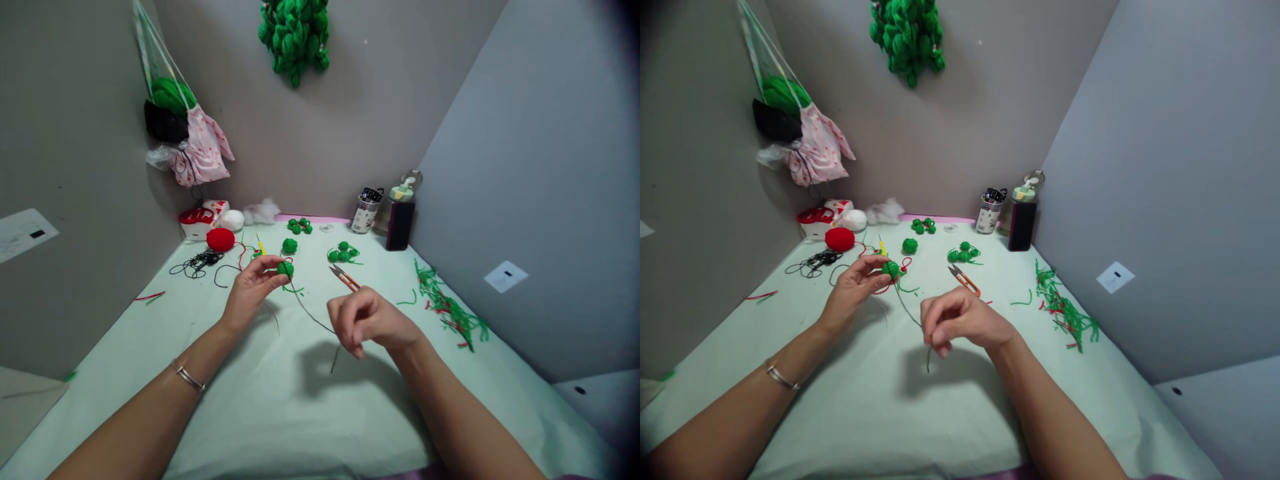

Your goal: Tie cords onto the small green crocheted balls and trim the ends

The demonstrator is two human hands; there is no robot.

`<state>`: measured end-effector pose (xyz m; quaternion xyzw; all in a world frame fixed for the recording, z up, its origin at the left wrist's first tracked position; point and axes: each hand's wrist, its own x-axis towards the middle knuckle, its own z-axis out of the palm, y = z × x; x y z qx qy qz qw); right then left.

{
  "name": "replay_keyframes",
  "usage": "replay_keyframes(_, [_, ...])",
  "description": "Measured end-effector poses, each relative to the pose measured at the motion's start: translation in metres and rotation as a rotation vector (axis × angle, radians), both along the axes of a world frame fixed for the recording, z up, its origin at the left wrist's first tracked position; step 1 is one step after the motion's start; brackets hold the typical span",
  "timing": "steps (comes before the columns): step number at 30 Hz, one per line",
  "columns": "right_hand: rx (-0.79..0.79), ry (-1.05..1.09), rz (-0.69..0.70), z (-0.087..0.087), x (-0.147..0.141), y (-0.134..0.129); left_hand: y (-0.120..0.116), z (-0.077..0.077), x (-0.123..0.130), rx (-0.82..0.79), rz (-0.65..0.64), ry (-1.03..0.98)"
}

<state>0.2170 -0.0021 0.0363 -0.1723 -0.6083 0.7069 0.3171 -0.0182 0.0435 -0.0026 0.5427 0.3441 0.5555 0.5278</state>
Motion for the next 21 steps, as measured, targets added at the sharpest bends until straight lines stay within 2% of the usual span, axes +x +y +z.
replay_keyframes(3, [0.030,0.026,-0.258,-0.009,-0.019,0.002,-0.003,0.001,0.003,-0.052,-0.047,-0.088])
replay_keyframes(6, [0.077,-0.089,-0.526,-0.016,-0.030,0.003,-0.006,0.000,0.006,-0.091,-0.075,-0.137])
replay_keyframes(8, [0.156,-0.183,-0.635,-0.018,-0.035,0.002,-0.008,0.000,0.008,-0.116,-0.083,-0.139])
replay_keyframes(11, [0.289,-0.259,-0.725,-0.016,-0.040,-0.002,-0.011,0.001,0.011,-0.140,-0.112,-0.156])
replay_keyframes(14, [0.374,-0.303,-0.756,-0.015,-0.043,-0.004,-0.012,0.001,0.012,-0.149,-0.136,-0.168])
replay_keyframes(21, [0.383,-0.358,-0.778,-0.017,-0.044,-0.004,-0.015,0.000,0.014,-0.124,-0.140,-0.162])
